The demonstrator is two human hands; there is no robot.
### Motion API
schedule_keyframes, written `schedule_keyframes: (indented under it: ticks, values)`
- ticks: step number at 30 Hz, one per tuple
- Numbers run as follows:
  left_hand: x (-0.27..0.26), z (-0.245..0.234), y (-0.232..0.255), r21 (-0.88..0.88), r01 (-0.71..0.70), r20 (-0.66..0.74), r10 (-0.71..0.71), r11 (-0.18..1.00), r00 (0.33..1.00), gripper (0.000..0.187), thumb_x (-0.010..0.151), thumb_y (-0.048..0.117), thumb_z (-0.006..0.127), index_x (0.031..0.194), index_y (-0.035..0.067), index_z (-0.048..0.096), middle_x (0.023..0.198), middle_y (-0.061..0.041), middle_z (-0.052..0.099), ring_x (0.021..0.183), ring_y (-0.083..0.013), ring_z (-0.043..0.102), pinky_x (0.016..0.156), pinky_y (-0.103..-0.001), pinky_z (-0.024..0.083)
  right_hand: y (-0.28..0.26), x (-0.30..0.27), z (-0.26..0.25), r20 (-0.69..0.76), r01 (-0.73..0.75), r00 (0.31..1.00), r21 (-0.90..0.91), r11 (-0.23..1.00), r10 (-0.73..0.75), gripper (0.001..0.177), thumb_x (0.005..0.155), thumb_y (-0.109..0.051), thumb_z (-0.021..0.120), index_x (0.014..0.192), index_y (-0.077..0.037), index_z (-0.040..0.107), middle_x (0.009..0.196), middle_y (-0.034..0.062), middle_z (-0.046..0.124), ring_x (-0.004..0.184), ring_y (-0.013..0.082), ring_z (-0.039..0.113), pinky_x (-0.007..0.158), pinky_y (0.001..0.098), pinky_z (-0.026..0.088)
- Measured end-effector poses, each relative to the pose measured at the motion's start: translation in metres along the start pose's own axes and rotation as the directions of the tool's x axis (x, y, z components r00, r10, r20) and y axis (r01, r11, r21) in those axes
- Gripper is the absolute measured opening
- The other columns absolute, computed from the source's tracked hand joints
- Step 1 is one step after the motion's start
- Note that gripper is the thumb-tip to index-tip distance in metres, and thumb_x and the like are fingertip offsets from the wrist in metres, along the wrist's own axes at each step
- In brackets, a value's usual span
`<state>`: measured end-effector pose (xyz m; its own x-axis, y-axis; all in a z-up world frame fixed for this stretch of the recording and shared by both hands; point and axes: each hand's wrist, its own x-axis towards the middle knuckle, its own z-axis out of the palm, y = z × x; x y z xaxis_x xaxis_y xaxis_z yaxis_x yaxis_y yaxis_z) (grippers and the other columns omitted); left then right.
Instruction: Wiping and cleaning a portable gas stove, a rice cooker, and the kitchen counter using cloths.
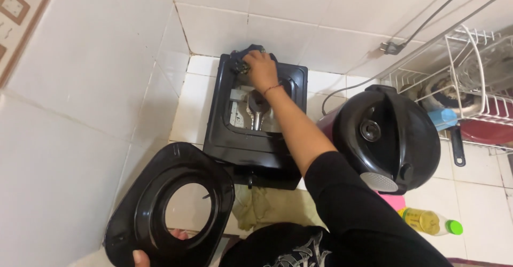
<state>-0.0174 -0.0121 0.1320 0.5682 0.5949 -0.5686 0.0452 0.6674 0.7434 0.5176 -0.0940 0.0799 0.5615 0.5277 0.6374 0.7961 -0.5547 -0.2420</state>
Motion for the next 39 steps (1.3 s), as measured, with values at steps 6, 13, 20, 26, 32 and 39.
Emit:
schedule_keyframes:
  ticks: [6, 13, 20, 26, 32, 39]
  values:
    - [0.005, -0.045, -0.043, -0.162, -0.125, -0.056, 0.117, 0.979, 0.992, 0.086, 0.095, 0.07, 0.033, 0.154, 0.006, 0.039, 0.127, -0.011, 0.063, 0.111, -0.0266, 0.062, 0.102, -0.049, 0.05, 0.046, -0.04, -0.051, -0.021, -0.346, 0.937, -0.205, 0.916, 0.349, 0.035, 0.084, -0.004, 0.057, 0.113, -0.02, 0.069, 0.123, 0.0049, 0.064, 0.113, 0.0388, 0.057, 0.085, 0.0547, 0.047]
    - [-0.047, 0.01, 0.016, 0.063, -0.326, -0.05, 0.33, 0.943, 0.943, 0.069, 0.112, 0.045, 0.026, 0.134, -0.016, 0.051, 0.108, -0.027, 0.066, 0.096, -0.0353, 0.068, 0.09, -0.05, 0.06, -0.029, -0.144, -0.12, -0.051, -0.488, 0.869, -0.261, 0.833, 0.493, 0.04, 0.087, 0.0, 0.056, 0.125, -0.011, 0.062, 0.13, 0.0133, 0.058, 0.116, 0.0423, 0.053, 0.095, 0.056, 0.045]
    - [-0.048, 0.004, -0.007, -0.137, -0.519, -0.031, 0.52, 0.844, 0.853, 0.045, 0.118, 0.022, 0.036, 0.134, -0.017, 0.05, 0.104, -0.028, 0.065, 0.088, -0.0353, 0.069, 0.083, -0.05, 0.061, -0.122, -0.22, -0.17, 0.108, -0.232, 0.96, -0.207, 0.951, 0.258, 0.048, 0.084, 0.002, 0.059, 0.132, -0.005, 0.06, 0.138, 0.0201, 0.055, 0.117, 0.0415, 0.052, 0.095, 0.0529, 0.043]
    - [-0.06, 0.002, -0.005, -0.126, -0.527, -0.098, 0.518, 0.84, 0.85, 0.043, 0.116, 0.021, 0.039, 0.13, -0.017, 0.052, 0.099, -0.028, 0.067, 0.082, -0.0345, 0.07, 0.078, -0.049, 0.062, -0.171, -0.199, -0.135, 0.161, 0.001, 0.987, -0.022, 1.0, 0.003, 0.05, 0.082, 0.002, 0.061, 0.131, -0.007, 0.062, 0.14, 0.0182, 0.056, 0.118, 0.0384, 0.054, 0.099, 0.0503, 0.044]
    - [-0.074, -0.016, -0.017, -0.134, -0.566, -0.114, 0.554, 0.814, 0.824, 0.043, 0.116, 0.022, 0.042, 0.13, -0.017, 0.053, 0.099, -0.028, 0.068, 0.083, -0.0348, 0.071, 0.078, -0.049, 0.062, -0.196, -0.146, -0.074, 0.193, 0.15, 0.965, 0.149, 0.977, -0.178, 0.047, 0.081, 0.002, 0.063, 0.127, -0.011, 0.068, 0.139, 0.0139, 0.058, 0.118, 0.0365, 0.054, 0.099, 0.0492, 0.044]
    - [-0.084, -0.034, -0.024, -0.153, -0.578, -0.135, 0.563, 0.802, 0.816, 0.043, 0.116, 0.023, 0.044, 0.126, -0.017, 0.056, 0.102, -0.028, 0.07, 0.085, -0.0341, 0.072, 0.082, -0.047, 0.062, -0.194, -0.169, -0.123, 0.328, 0.604, 0.683, 0.248, 0.757, -0.653, 0.028, 0.088, -0.014, 0.067, 0.114, -0.016, 0.077, 0.137, 0.0065, 0.06, 0.119, 0.0258, 0.053, 0.099, 0.0417, 0.041]
